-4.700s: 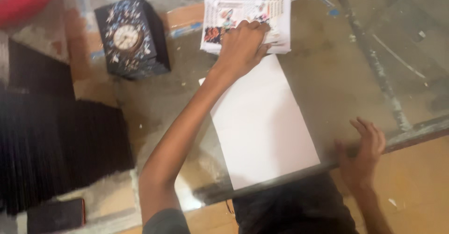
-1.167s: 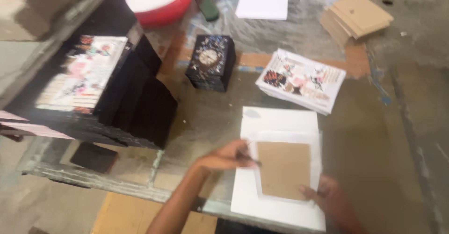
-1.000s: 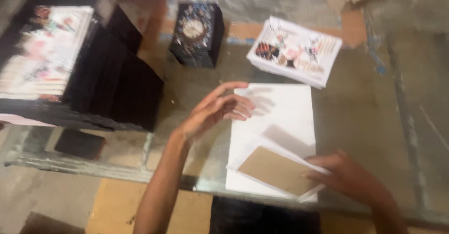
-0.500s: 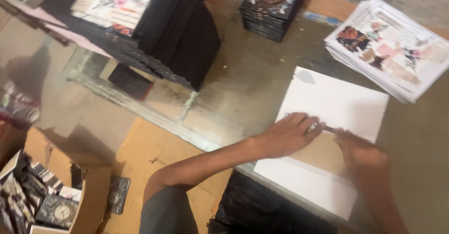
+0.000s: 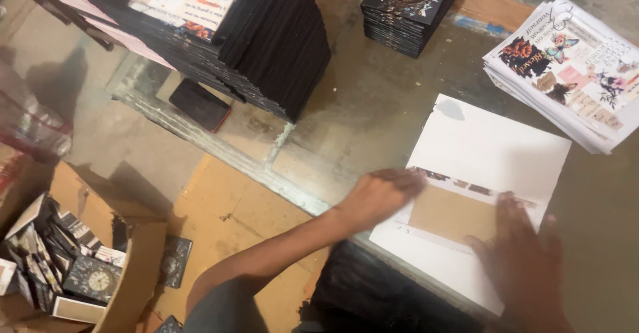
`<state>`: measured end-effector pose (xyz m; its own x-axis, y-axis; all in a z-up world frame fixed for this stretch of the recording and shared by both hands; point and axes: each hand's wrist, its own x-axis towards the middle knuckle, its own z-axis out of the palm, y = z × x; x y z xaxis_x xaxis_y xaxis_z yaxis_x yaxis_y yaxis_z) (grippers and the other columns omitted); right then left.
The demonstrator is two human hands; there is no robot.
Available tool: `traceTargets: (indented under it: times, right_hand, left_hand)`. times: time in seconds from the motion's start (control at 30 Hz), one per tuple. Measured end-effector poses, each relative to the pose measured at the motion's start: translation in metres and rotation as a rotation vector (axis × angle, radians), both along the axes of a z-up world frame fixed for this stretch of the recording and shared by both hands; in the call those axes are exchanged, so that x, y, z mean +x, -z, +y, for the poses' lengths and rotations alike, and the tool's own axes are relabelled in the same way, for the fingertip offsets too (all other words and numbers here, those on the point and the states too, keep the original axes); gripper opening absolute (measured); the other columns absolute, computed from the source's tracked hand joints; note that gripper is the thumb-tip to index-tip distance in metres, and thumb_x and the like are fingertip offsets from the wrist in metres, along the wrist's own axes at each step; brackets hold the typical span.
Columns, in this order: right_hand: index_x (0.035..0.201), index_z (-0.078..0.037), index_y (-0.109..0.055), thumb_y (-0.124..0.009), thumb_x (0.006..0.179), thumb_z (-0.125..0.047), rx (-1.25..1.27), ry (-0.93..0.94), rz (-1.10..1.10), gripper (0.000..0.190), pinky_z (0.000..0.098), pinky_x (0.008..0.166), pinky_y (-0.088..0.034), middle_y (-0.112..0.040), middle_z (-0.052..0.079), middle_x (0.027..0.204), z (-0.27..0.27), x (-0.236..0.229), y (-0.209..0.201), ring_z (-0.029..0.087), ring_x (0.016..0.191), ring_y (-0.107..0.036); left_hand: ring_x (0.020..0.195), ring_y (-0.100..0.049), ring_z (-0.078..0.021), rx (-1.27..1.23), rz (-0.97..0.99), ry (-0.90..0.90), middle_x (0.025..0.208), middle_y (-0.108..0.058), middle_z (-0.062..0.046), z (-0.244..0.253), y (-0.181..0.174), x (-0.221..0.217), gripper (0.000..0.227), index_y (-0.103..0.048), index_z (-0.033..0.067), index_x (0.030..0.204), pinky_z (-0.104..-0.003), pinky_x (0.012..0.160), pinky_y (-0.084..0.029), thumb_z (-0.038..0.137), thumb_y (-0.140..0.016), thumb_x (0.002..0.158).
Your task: The person assembles diaries by placing a printed cover sheet over a blank white sheet, folding the edges over a central cardboard insert, and stacking the finished units. The person handles the covers, white sheets, and cardboard inserts by hand, repeating the folding and stacking process.
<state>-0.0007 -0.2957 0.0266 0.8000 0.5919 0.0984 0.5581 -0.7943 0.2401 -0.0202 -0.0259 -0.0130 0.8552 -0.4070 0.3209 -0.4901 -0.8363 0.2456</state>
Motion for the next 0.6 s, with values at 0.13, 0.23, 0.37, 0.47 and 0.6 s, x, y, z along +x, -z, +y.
traceTargets:
  times: [0.13,0.23,0.37,0.47,0.6]
  right_hand:
    - [0.146,0.004,-0.052,-0.058,0.087,-0.07,-0.164,0.238,0.028,0.095,0.0557,0.121,-0.026,-0.055,0.018,0.15,-0.005,0.0,0.007,0.026,0.143,-0.05]
    - [0.16,0.007,-0.042,-0.057,0.099,-0.062,0.27,0.178,0.137,0.094,0.0656,0.123,-0.02,-0.048,0.03,0.157,-0.019,-0.003,0.017,0.037,0.15,-0.044]
    - [0.163,0.007,-0.03,-0.053,0.099,-0.065,0.415,0.139,0.235,0.099,0.0652,0.127,-0.012,-0.041,0.03,0.164,-0.024,-0.002,0.028,0.037,0.156,-0.037]
    - [0.16,0.013,-0.024,-0.056,0.089,-0.075,0.362,0.271,0.241,0.118,0.069,0.122,-0.003,-0.036,0.033,0.164,-0.026,-0.013,0.024,0.039,0.154,-0.035]
    - [0.157,0.018,-0.017,-0.061,0.075,-0.09,0.335,0.5,0.247,0.142,0.0746,0.117,0.004,-0.031,0.038,0.16,-0.032,-0.007,0.01,0.043,0.154,-0.028]
  left_hand:
    - [0.104,-0.073,-0.03,0.01,0.036,-0.071,0.108,-0.075,-0.014,0.027,-0.018,-0.009,0.026,-0.072,0.0058,0.11,-0.041,0.098,-0.056,0.012,-0.063,0.086]
    - [0.113,-0.066,-0.032,0.05,0.202,-0.105,0.116,-0.071,-0.015,0.007,-0.02,0.005,0.034,-0.068,0.0057,0.123,-0.044,0.102,-0.051,0.01,-0.06,0.09]
    - [0.146,-0.041,-0.0402,-0.152,0.075,0.15,0.155,-0.045,-0.027,-0.045,-0.026,0.035,0.068,-0.039,-0.0045,0.154,-0.051,0.119,-0.035,0.035,-0.055,0.101]
    - [0.151,-0.03,-0.0387,-0.069,0.288,0.268,0.16,-0.032,-0.025,-0.071,-0.031,0.031,0.087,-0.021,-0.0062,0.156,-0.052,0.123,-0.025,0.057,-0.047,0.102]
    - [0.15,-0.034,-0.0384,-0.022,0.317,0.065,0.16,-0.038,-0.026,-0.055,-0.034,0.022,0.087,-0.03,-0.0085,0.154,-0.051,0.122,-0.028,0.059,-0.046,0.101]
